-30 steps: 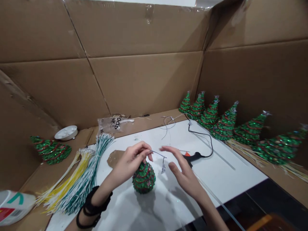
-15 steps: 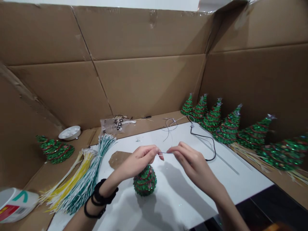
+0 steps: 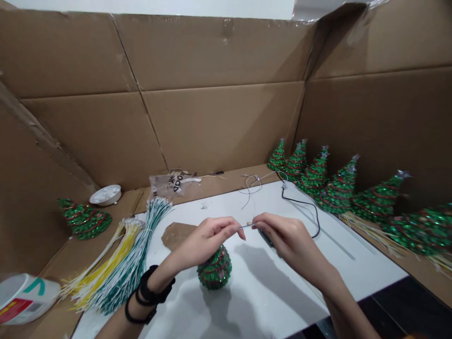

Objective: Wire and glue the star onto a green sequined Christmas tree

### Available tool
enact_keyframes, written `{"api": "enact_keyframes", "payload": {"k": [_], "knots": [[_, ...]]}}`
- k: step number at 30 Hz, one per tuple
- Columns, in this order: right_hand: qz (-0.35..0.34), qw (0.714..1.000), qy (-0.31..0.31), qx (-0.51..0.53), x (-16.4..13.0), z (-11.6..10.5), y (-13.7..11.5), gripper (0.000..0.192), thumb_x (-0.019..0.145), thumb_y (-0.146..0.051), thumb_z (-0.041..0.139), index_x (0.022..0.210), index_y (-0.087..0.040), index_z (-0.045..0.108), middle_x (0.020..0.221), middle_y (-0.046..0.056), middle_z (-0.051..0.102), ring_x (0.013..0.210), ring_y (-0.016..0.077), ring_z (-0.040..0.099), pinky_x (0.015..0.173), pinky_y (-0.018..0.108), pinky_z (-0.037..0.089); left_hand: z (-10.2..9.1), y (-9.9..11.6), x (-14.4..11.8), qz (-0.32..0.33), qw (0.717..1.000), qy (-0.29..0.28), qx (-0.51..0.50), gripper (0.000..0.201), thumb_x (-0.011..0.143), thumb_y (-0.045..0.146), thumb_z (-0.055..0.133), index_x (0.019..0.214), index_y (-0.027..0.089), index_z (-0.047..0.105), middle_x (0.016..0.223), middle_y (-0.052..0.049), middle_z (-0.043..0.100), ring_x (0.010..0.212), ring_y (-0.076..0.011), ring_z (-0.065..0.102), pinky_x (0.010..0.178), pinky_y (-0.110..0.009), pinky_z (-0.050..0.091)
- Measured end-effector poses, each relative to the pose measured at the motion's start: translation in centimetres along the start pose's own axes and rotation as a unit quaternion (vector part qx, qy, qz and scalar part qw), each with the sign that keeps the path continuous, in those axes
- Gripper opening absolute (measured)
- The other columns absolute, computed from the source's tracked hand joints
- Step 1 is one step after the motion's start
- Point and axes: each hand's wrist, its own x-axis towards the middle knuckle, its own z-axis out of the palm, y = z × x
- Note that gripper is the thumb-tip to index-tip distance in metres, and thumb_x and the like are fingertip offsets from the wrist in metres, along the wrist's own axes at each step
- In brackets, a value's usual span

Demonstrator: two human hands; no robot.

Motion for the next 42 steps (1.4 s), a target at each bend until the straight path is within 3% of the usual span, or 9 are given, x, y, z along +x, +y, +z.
{"api": "enact_keyframes", "payload": {"k": [7, 14, 17, 20, 22, 25, 28, 38, 42], "knots": [[0.019, 0.997, -0.013, 0.078, -0.5, 2.7, 0.9, 0.030, 0.099, -0.031, 0.035, 0.087, -0.021, 0.060, 0.076, 0.001, 0.067, 0.061, 0.0119, 0.059, 0.059, 0.022, 0.044, 1.2, -1.3, 0.2, 0.019, 0.984, 0.138, -0.114, 0.040, 0.092, 0.054, 0.043, 0.077, 0.018, 0.053, 0.055, 0.007, 0.025, 0.050, -0.0090, 0.021, 0.047, -0.023, 0.019], [0.012, 0.988, 0.104, 0.114, -1.2, 7.2, 1.7, 0.036, 0.100, -0.030, 0.027, 0.073, -0.021, 0.049, 0.060, -0.002, 0.053, 0.049, 0.0100, 0.047, 0.053, 0.022, 0.039, 1.3, -1.4, 0.5, 0.020, 0.971, 0.138, -0.193, 0.040, 0.091, 0.054, 0.046, 0.078, 0.017, 0.053, 0.051, 0.009, 0.020, 0.047, -0.0081, 0.015, 0.046, -0.022, 0.014], [0.038, 0.987, 0.101, 0.118, -1.6, 7.6, 1.7, 0.029, 0.099, -0.030, 0.030, 0.096, -0.020, 0.057, 0.069, 0.000, 0.058, 0.058, 0.0124, 0.054, 0.059, 0.024, 0.045, 0.9, -1.6, 0.5, 0.016, 0.972, 0.119, -0.202, 0.039, 0.091, 0.054, 0.047, 0.079, 0.017, 0.054, 0.052, 0.009, 0.021, 0.047, -0.0078, 0.016, 0.045, -0.021, 0.015], [0.027, 0.971, 0.226, 0.074, -2.8, 7.2, 1.1, 0.031, 0.096, -0.029, 0.038, 0.123, -0.021, 0.050, 0.102, 0.009, 0.063, 0.100, 0.0215, 0.060, 0.087, 0.038, 0.048, 0.4, -1.7, 0.4, -0.002, 0.973, 0.112, -0.202, 0.040, 0.090, 0.055, 0.049, 0.080, 0.017, 0.056, 0.053, 0.008, 0.026, 0.047, -0.0080, 0.022, 0.045, -0.020, 0.020], [0.003, 0.945, 0.320, 0.076, -3.5, 7.3, 0.4, 0.025, 0.094, -0.023, 0.041, 0.116, -0.024, 0.054, 0.106, 0.010, 0.062, 0.107, 0.0241, 0.058, 0.092, 0.043, 0.046, 0.0, -1.6, 0.3, 0.010, 0.976, 0.129, -0.173, 0.039, 0.090, 0.053, 0.050, 0.079, 0.016, 0.059, 0.057, 0.005, 0.038, 0.052, -0.0095, 0.035, 0.051, -0.021, 0.031], [0.020, 0.962, 0.235, 0.141, -3.4, 8.2, -1.0, 0.017, 0.092, -0.020, 0.045, 0.099, -0.023, 0.061, 0.087, 0.006, 0.065, 0.083, 0.0194, 0.063, 0.074, 0.034, 0.052, -0.4, -1.2, 0.1, 0.064, 0.981, 0.154, -0.101, 0.038, 0.092, 0.048, 0.050, 0.077, 0.017, 0.065, 0.079, -0.004, 0.057, 0.080, -0.0156, 0.054, 0.076, -0.027, 0.044], [0.073, 0.965, 0.136, 0.213, -1.8, 9.3, -1.8, 0.019, 0.090, -0.026, 0.052, 0.105, -0.021, 0.062, 0.091, 0.006, 0.069, 0.084, 0.0181, 0.065, 0.075, 0.030, 0.053, -0.7, -1.2, -0.2, 0.086, 0.981, 0.171, -0.042, 0.040, 0.092, 0.049, 0.049, 0.076, 0.018, 0.068, 0.098, -0.007, 0.059, 0.100, -0.0200, 0.056, 0.092, -0.032, 0.043], [0.103, 0.931, 0.096, 0.338, 1.3, 10.4, -2.1, 0.015, 0.089, -0.032, 0.057, 0.082, -0.019, 0.060, 0.080, 0.002, 0.067, 0.077, 0.0151, 0.065, 0.073, 0.026, 0.051, 0.2, -3.8, -2.7, 0.117, 0.956, 0.267, 0.018, 0.025, 0.096, 0.034, 0.046, 0.105, 0.022, 0.066, 0.104, -0.006, 0.063, 0.103, -0.0184, 0.057, 0.095, -0.034, 0.044], [0.092, 0.937, 0.107, 0.320, 1.4, 10.3, -2.2, 0.018, 0.092, -0.032, 0.051, 0.083, -0.019, 0.059, 0.082, 0.002, 0.066, 0.079, 0.0146, 0.064, 0.075, 0.026, 0.050, 0.9, -5.8, -3.5, 0.076, 0.968, 0.236, -0.042, 0.041, 0.096, 0.043, 0.043, 0.132, 0.022, 0.047, 0.122, -0.010, 0.059, 0.115, -0.0205, 0.055, 0.100, -0.036, 0.043]]}}
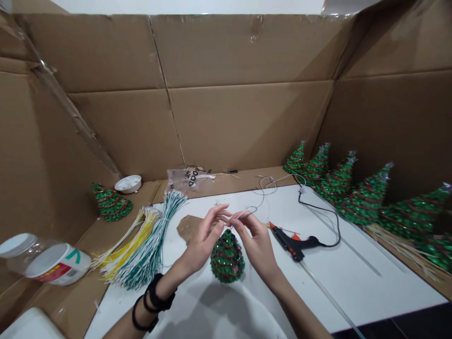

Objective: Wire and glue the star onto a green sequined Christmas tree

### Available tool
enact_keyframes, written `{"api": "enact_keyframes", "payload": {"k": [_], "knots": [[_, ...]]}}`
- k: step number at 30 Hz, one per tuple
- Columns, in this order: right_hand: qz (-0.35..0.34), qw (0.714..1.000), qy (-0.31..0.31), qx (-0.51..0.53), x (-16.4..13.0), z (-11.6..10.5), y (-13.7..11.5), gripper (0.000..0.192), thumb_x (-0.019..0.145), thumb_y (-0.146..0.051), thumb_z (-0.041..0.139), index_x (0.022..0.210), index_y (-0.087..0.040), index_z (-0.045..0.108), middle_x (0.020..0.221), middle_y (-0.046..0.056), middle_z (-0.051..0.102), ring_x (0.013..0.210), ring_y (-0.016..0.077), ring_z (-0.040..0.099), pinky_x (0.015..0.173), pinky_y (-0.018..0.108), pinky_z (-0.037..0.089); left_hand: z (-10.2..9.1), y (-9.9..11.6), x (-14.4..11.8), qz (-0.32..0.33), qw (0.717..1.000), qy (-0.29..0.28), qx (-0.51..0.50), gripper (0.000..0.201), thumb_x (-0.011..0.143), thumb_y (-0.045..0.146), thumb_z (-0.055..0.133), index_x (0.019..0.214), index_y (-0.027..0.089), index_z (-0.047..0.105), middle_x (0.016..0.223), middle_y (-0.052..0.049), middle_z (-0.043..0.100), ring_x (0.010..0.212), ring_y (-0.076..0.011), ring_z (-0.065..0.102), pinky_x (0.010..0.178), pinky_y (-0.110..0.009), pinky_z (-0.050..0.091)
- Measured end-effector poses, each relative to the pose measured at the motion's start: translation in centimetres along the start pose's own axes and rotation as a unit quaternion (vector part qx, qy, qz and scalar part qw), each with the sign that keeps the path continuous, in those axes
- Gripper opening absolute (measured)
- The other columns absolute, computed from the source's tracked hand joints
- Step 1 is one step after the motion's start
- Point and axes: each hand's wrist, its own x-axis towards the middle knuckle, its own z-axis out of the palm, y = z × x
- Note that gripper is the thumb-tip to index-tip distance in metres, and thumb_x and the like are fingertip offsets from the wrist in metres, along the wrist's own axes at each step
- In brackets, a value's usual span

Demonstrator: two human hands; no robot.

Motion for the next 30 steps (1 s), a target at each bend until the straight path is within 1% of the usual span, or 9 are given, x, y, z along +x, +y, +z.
{"api": "enact_keyframes", "payload": {"k": [2, 5, 10, 15, 17, 20, 23, 25, 30], "knots": [[-0.015, 1.000, -0.008, -0.026, 0.3, -0.3, -0.1, 0.020, 0.093, -0.032, 0.050, 0.081, -0.019, 0.060, 0.079, 0.002, 0.066, 0.077, 0.0144, 0.063, 0.073, 0.025, 0.049, 0.3, -1.6, -0.6, -0.004, 0.999, -0.047, 0.017, 0.053, 0.093, 0.048, 0.049, 0.137, 0.021, 0.039, 0.130, -0.012, 0.056, 0.121, -0.0231, 0.051, 0.103, -0.039, 0.040], [-0.058, 0.996, -0.021, -0.059, 0.9, -0.8, -0.3, 0.019, 0.091, -0.031, 0.053, 0.078, -0.019, 0.060, 0.079, 0.003, 0.065, 0.077, 0.0149, 0.061, 0.072, 0.027, 0.048, 1.1, -3.6, -1.1, -0.003, 0.993, -0.091, 0.081, 0.047, 0.092, 0.049, 0.049, 0.128, 0.019, 0.049, 0.121, -0.011, 0.062, 0.111, -0.0247, 0.056, 0.097, -0.039, 0.043], [-0.055, 0.989, -0.115, -0.076, 2.0, -1.5, -1.4, 0.020, 0.088, -0.037, 0.057, 0.083, -0.020, 0.067, 0.090, 0.007, 0.069, 0.094, 0.0196, 0.061, 0.089, 0.034, 0.045, 1.9, -2.4, -0.3, 0.031, 0.993, -0.033, 0.109, 0.039, 0.095, 0.045, 0.041, 0.119, 0.016, 0.052, 0.114, -0.012, 0.064, 0.102, -0.0245, 0.059, 0.089, -0.037, 0.044], [0.131, 0.965, -0.144, 0.177, 2.8, -2.1, -3.8, 0.061, 0.090, -0.065, 0.036, 0.135, -0.026, 0.049, 0.126, 0.008, 0.062, 0.115, 0.0203, 0.056, 0.102, 0.040, 0.039, 1.2, 2.0, 0.7, 0.046, 0.994, -0.024, 0.094, 0.026, 0.097, 0.041, 0.041, 0.110, 0.021, 0.051, 0.099, -0.004, 0.064, 0.088, -0.0185, 0.059, 0.079, -0.030, 0.044], [0.168, 0.930, -0.135, 0.297, 3.2, -2.0, -4.6, 0.064, 0.091, -0.067, 0.029, 0.133, -0.024, 0.051, 0.124, 0.008, 0.063, 0.118, 0.0198, 0.056, 0.104, 0.040, 0.038, 1.1, 2.8, 0.8, 0.055, 0.995, -0.017, 0.083, 0.027, 0.097, 0.041, 0.041, 0.116, 0.023, 0.048, 0.104, -0.004, 0.062, 0.093, -0.0182, 0.058, 0.082, -0.030, 0.043], [0.164, 0.909, -0.085, 0.374, 3.9, -1.5, -5.3, 0.046, 0.092, -0.057, 0.042, 0.117, -0.023, 0.063, 0.113, 0.007, 0.069, 0.111, 0.0185, 0.060, 0.102, 0.038, 0.040, 1.1, 3.0, 0.7, 0.044, 0.995, -0.020, 0.084, 0.027, 0.097, 0.042, 0.041, 0.117, 0.025, 0.045, 0.100, -0.002, 0.062, 0.088, -0.0172, 0.058, 0.080, -0.030, 0.043], [0.085, 0.931, -0.020, 0.353, 4.5, -1.3, -5.6, 0.030, 0.090, -0.048, 0.053, 0.088, -0.023, 0.069, 0.092, 0.003, 0.072, 0.096, 0.0163, 0.064, 0.097, 0.035, 0.044, 1.3, 2.9, 0.7, 0.023, 0.996, -0.037, 0.080, 0.026, 0.097, 0.043, 0.041, 0.115, 0.025, 0.046, 0.094, 0.000, 0.063, 0.080, -0.0160, 0.058, 0.078, -0.030, 0.043], [0.041, 0.959, -0.029, 0.280, 4.6, -1.4, -5.9, 0.031, 0.090, -0.046, 0.054, 0.079, -0.022, 0.069, 0.088, 0.003, 0.072, 0.091, 0.0161, 0.064, 0.094, 0.035, 0.044, 1.4, 3.0, 0.8, 0.018, 0.996, -0.035, 0.078, 0.027, 0.097, 0.044, 0.042, 0.115, 0.025, 0.047, 0.095, -0.001, 0.063, 0.081, -0.0163, 0.059, 0.078, -0.030, 0.044], [0.070, 0.972, -0.179, 0.138, 4.3, -2.0, -6.0, 0.040, 0.085, -0.055, 0.057, 0.111, -0.025, 0.068, 0.120, 0.007, 0.065, 0.114, 0.0209, 0.057, 0.103, 0.040, 0.038, 1.2, 4.2, 1.1, 0.042, 0.997, -0.006, 0.069, 0.030, 0.096, 0.041, 0.044, 0.122, 0.026, 0.047, 0.093, 0.000, 0.067, 0.085, -0.0164, 0.063, 0.078, -0.027, 0.046]]}}
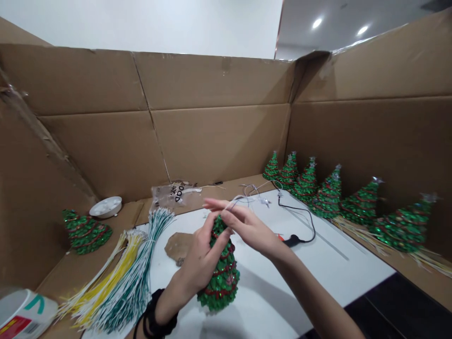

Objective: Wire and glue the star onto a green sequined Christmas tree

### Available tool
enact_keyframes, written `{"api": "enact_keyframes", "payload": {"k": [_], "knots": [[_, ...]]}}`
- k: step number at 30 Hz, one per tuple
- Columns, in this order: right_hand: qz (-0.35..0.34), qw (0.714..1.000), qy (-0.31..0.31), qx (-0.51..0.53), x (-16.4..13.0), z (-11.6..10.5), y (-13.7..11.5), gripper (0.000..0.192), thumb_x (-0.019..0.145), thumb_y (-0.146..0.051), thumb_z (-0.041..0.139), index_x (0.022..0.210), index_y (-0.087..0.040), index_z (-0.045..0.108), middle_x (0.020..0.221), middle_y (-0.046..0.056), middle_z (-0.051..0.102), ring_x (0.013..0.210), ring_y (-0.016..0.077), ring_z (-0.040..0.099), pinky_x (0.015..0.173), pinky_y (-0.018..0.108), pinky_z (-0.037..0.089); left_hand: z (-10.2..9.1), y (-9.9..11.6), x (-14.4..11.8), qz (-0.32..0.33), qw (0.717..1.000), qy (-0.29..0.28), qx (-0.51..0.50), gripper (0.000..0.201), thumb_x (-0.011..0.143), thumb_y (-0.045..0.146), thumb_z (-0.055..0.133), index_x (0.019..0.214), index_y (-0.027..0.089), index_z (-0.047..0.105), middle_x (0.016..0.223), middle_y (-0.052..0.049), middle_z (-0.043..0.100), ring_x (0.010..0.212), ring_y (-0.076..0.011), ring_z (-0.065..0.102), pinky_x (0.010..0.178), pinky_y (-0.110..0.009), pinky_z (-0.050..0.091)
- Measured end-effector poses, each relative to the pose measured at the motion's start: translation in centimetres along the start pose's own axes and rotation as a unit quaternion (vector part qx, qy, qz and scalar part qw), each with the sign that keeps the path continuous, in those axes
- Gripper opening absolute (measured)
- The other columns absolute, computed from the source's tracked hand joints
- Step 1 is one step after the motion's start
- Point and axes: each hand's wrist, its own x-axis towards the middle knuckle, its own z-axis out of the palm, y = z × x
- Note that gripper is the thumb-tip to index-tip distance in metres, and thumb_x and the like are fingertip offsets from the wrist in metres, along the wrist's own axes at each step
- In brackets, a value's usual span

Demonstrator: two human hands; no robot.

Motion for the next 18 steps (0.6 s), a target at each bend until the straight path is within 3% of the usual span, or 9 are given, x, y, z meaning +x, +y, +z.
{"api": "enact_keyframes", "payload": {"k": [3, 5, 7, 9, 12, 15, 18], "knots": [[0.054, 0.988, 0.030, 0.139, 0.1, 0.2, 0.4, 0.061, 0.090, -0.066, 0.033, 0.132, -0.025, 0.053, 0.124, 0.009, 0.063, 0.116, 0.0221, 0.056, 0.103, 0.045, 0.038, -0.2, 0.6, 0.1, 0.001, 1.000, -0.002, -0.002, 0.025, 0.096, 0.040, 0.045, 0.117, 0.026, 0.050, 0.089, 0.002, 0.068, 0.081, -0.0151, 0.064, 0.074, -0.024, 0.047], [0.029, 0.980, 0.054, 0.189, 0.3, 0.3, 0.5, 0.059, 0.094, -0.060, 0.026, 0.134, -0.024, 0.050, 0.120, 0.009, 0.065, 0.113, 0.0214, 0.058, 0.100, 0.044, 0.040, -0.3, 0.7, 0.1, -0.005, 1.000, -0.005, -0.002, 0.025, 0.096, 0.040, 0.045, 0.116, 0.026, 0.050, 0.088, 0.002, 0.069, 0.078, -0.0146, 0.064, 0.072, -0.024, 0.047], [-0.030, 0.988, 0.061, 0.137, 0.5, 0.3, 0.4, 0.049, 0.096, -0.052, 0.031, 0.129, -0.025, 0.055, 0.115, 0.007, 0.067, 0.112, 0.0198, 0.058, 0.100, 0.040, 0.041, -0.4, 0.7, 0.1, -0.011, 1.000, -0.006, 0.000, 0.027, 0.095, 0.041, 0.045, 0.116, 0.025, 0.050, 0.086, 0.002, 0.069, 0.076, -0.0152, 0.064, 0.072, -0.025, 0.047], [-0.063, 0.997, 0.030, 0.023, 0.7, 0.1, 0.1, 0.042, 0.097, -0.047, 0.034, 0.123, -0.026, 0.061, 0.115, 0.006, 0.066, 0.113, 0.0189, 0.056, 0.100, 0.038, 0.040, -0.6, 0.7, 0.1, -0.014, 1.000, -0.003, 0.010, 0.030, 0.095, 0.041, 0.045, 0.118, 0.024, 0.051, 0.087, 0.000, 0.069, 0.078, -0.0170, 0.064, 0.074, -0.027, 0.047], [-0.062, 0.991, -0.041, -0.109, 1.1, 0.0, -0.4, 0.044, 0.098, -0.048, 0.031, 0.126, -0.028, 0.059, 0.116, 0.005, 0.065, 0.110, 0.0184, 0.057, 0.099, 0.039, 0.042, -1.0, 0.8, 0.1, -0.007, 1.000, -0.008, 0.027, 0.037, 0.093, 0.042, 0.048, 0.127, 0.025, 0.047, 0.101, -0.003, 0.069, 0.089, -0.0203, 0.065, 0.079, -0.030, 0.047], [-0.055, 0.983, -0.068, -0.159, 1.8, 0.0, -0.8, 0.051, 0.098, -0.052, 0.027, 0.131, -0.025, 0.055, 0.116, 0.007, 0.064, 0.107, 0.0189, 0.058, 0.098, 0.040, 0.044, -1.3, 0.6, 0.1, -0.003, 1.000, -0.015, 0.002, 0.042, 0.093, 0.042, 0.050, 0.131, 0.025, 0.042, 0.107, -0.005, 0.067, 0.097, -0.0219, 0.063, 0.080, -0.031, 0.048], [-0.019, 0.974, -0.138, -0.178, 2.6, 0.0, -1.3, 0.056, 0.097, -0.055, 0.029, 0.137, -0.021, 0.049, 0.128, 0.009, 0.058, 0.111, 0.0204, 0.055, 0.097, 0.039, 0.045, -1.4, 0.5, 0.2, 0.001, 0.998, 0.000, -0.066, 0.038, 0.093, 0.041, 0.052, 0.127, 0.025, 0.042, 0.104, -0.004, 0.067, 0.098, -0.0210, 0.063, 0.084, -0.032, 0.048]]}}
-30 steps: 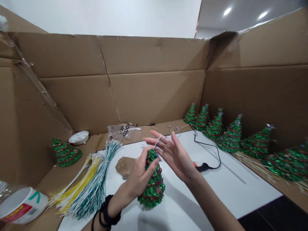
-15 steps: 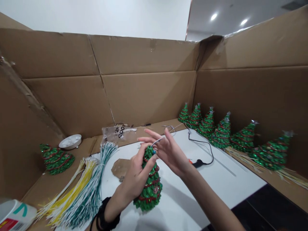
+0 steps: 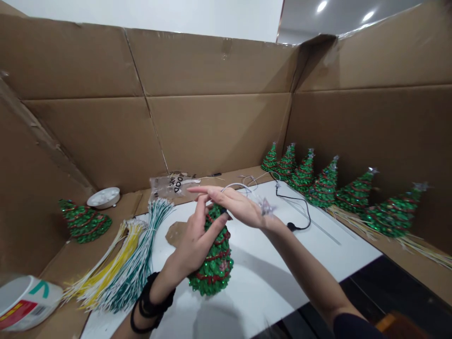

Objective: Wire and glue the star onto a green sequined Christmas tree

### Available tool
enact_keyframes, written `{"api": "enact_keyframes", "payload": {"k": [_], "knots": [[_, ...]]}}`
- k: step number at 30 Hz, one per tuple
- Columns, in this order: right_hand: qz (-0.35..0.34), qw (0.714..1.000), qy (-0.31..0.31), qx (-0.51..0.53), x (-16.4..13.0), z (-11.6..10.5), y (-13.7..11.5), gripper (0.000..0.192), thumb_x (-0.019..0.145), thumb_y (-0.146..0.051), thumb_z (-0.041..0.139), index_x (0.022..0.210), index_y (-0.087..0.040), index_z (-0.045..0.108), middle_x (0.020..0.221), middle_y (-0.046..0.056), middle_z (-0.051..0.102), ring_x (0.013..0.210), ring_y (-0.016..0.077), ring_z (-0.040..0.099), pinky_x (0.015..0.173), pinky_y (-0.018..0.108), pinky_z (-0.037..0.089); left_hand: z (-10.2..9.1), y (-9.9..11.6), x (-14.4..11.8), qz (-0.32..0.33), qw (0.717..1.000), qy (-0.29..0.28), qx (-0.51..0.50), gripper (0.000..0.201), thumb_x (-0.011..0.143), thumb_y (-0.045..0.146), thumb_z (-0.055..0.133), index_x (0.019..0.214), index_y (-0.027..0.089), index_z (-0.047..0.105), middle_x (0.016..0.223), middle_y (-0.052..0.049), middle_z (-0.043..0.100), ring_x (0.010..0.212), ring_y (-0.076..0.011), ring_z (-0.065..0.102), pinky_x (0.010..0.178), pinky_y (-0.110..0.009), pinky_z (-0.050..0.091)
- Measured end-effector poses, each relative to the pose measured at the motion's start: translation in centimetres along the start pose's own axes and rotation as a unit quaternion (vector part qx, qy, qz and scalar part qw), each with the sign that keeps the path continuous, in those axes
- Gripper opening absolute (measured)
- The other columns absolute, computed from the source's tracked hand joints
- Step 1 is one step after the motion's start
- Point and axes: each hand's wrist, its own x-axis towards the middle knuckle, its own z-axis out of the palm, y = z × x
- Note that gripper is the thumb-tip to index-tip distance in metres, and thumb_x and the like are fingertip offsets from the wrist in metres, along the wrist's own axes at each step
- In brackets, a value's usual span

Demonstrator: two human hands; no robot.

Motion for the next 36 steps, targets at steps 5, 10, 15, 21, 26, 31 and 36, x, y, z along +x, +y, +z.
{"api": "enact_keyframes", "payload": {"k": [5, 10, 15, 21, 26, 31, 36], "knots": [[0.046, 0.996, 0.013, 0.082, 0.6, -0.4, 0.3, 0.070, 0.093, -0.062, 0.030, 0.150, -0.022, 0.025, 0.135, 0.011, 0.052, 0.107, 0.0209, 0.055, 0.093, 0.041, 0.047, -0.4, 0.4, 0.4, -0.042, 0.987, 0.029, -0.151, 0.033, 0.091, 0.040, 0.054, 0.120, 0.027, 0.045, 0.092, -0.002, 0.067, 0.082, -0.0184, 0.067, 0.073, -0.030, 0.054], [-0.030, 0.971, 0.169, 0.170, 1.7, 0.3, 0.8, 0.061, 0.094, -0.060, 0.025, 0.142, -0.027, 0.042, 0.113, 0.007, 0.065, 0.104, 0.0192, 0.058, 0.094, 0.039, 0.044, -0.6, 0.8, 0.7, -0.084, 0.968, 0.010, -0.237, 0.035, 0.087, 0.039, 0.058, 0.116, 0.028, 0.044, 0.077, 0.002, 0.066, 0.054, -0.0137, 0.063, 0.055, -0.026, 0.053], [-0.003, 0.996, 0.049, 0.068, 2.4, -0.3, 0.3, 0.041, 0.089, -0.053, 0.049, 0.118, -0.028, 0.065, 0.115, 0.003, 0.065, 0.103, 0.0194, 0.057, 0.090, 0.036, 0.046, -0.8, 0.3, 0.7, -0.094, 0.969, 0.040, -0.224, 0.039, 0.084, 0.039, 0.062, 0.119, 0.027, 0.047, 0.079, 0.000, 0.068, 0.060, -0.0145, 0.066, 0.059, -0.025, 0.054], [0.017, 0.981, 0.133, 0.142, 3.6, 0.1, 1.4, 0.055, 0.095, -0.055, 0.032, 0.137, -0.024, 0.049, 0.104, 0.006, 0.068, 0.097, 0.0177, 0.060, 0.092, 0.038, 0.046, -1.1, 0.0, 1.5, -0.123, 0.943, 0.022, -0.307, 0.044, 0.081, 0.040, 0.064, 0.117, 0.025, 0.045, 0.075, 0.000, 0.067, 0.056, -0.0162, 0.066, 0.054, -0.026, 0.055], [0.052, 0.991, 0.022, 0.125, 4.5, 0.1, 1.4, 0.044, 0.088, -0.053, 0.051, 0.115, -0.022, 0.065, 0.088, 0.003, 0.068, 0.081, 0.0162, 0.061, 0.076, 0.032, 0.050, -1.0, -0.1, 1.8, -0.148, 0.932, 0.052, -0.327, 0.044, 0.082, 0.037, 0.064, 0.120, 0.026, 0.046, 0.071, 0.002, 0.065, 0.053, -0.0164, 0.065, 0.048, -0.025, 0.053], [0.145, 0.971, 0.050, 0.183, 2.0, -0.5, 2.9, 0.054, 0.085, -0.066, 0.046, 0.108, -0.021, 0.064, 0.084, 0.005, 0.069, 0.078, 0.0171, 0.063, 0.073, 0.032, 0.049, -2.7, -0.6, 2.8, -0.148, 0.896, 0.131, -0.398, 0.027, 0.087, 0.029, 0.059, 0.113, 0.023, 0.056, 0.080, 0.002, 0.066, 0.061, -0.0116, 0.066, 0.062, -0.022, 0.056], [0.183, 0.935, 0.074, 0.295, -3.2, 4.1, 5.1, 0.052, 0.084, -0.064, 0.048, 0.110, -0.019, 0.053, 0.084, 0.004, 0.069, 0.074, 0.0147, 0.064, 0.075, 0.032, 0.048, -5.4, -1.2, 4.0, -0.189, 0.849, 0.170, -0.464, 0.022, 0.093, 0.028, 0.048, 0.112, 0.022, 0.057, 0.073, 0.001, 0.065, 0.059, -0.0140, 0.065, 0.063, -0.030, 0.057]]}}
